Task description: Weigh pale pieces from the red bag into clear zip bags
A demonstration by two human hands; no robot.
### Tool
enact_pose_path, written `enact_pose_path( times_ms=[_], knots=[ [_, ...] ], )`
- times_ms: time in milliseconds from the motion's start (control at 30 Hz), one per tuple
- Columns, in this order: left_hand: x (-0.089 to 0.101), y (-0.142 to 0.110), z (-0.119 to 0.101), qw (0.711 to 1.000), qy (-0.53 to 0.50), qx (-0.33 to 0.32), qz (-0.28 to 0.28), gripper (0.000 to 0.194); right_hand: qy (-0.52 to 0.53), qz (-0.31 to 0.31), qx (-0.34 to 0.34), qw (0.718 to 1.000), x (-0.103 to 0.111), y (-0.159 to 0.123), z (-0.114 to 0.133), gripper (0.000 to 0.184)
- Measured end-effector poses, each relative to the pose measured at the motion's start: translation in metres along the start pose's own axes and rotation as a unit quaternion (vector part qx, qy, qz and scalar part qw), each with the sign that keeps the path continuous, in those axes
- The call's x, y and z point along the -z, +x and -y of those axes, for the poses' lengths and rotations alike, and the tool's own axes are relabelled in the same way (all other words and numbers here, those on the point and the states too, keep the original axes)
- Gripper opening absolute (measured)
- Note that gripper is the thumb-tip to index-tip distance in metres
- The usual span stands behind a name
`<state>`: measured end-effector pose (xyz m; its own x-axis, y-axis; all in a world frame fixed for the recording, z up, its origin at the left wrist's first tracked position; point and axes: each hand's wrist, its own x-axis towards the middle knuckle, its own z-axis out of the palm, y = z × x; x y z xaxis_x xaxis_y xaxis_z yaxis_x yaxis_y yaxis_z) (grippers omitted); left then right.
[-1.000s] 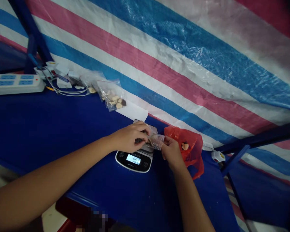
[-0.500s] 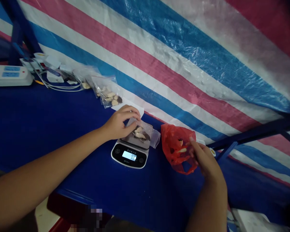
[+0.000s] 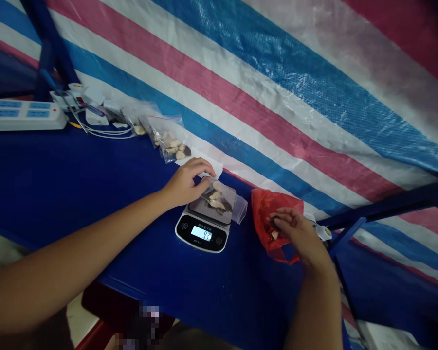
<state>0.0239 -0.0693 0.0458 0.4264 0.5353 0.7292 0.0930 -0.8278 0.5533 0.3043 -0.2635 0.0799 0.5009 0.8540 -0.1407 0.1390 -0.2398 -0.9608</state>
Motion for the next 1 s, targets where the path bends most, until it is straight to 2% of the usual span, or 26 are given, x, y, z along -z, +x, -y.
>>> enact_pose_path(
  times_ms=[200, 367, 533, 600, 700, 800, 867, 1000],
  knots=[
    [-0.004, -0.003, 0.000, 0.999, 0.010, 0.011, 0.042, 0.013, 0.022, 0.028, -0.006, 0.999, -0.038, 0.003, -0.002, 0.051],
    [-0.005, -0.004, 0.001, 0.998, 0.012, 0.023, 0.055, 0.012, 0.052, -0.031, 0.019, 0.998, -0.056, 0.009, -0.011, 0.050],
    [-0.008, -0.006, 0.002, 0.997, 0.000, 0.034, 0.066, 0.011, 0.082, -0.039, 0.040, 0.995, -0.078, 0.012, -0.016, 0.045],
    [-0.011, -0.007, 0.002, 0.997, -0.010, 0.039, 0.066, 0.011, 0.127, -0.018, 0.034, 0.991, -0.086, 0.010, -0.015, 0.045],
    [-0.013, -0.008, 0.002, 0.997, -0.020, 0.042, 0.058, 0.010, 0.213, 0.010, 0.024, 0.977, -0.086, 0.009, -0.012, 0.042],
    [-0.012, -0.005, 0.006, 0.998, -0.031, 0.054, 0.028, 0.009, 0.221, -0.076, 0.028, 0.972, -0.071, 0.012, -0.013, 0.035],
    [-0.008, -0.002, 0.015, 0.995, -0.047, 0.087, -0.013, 0.009, 0.192, -0.134, 0.027, 0.972, -0.062, 0.016, -0.017, 0.031],
    [0.003, 0.006, 0.047, 0.972, -0.073, 0.198, -0.104, 0.009, 0.120, -0.158, 0.035, 0.979, -0.056, 0.023, -0.024, 0.022]
  ],
)
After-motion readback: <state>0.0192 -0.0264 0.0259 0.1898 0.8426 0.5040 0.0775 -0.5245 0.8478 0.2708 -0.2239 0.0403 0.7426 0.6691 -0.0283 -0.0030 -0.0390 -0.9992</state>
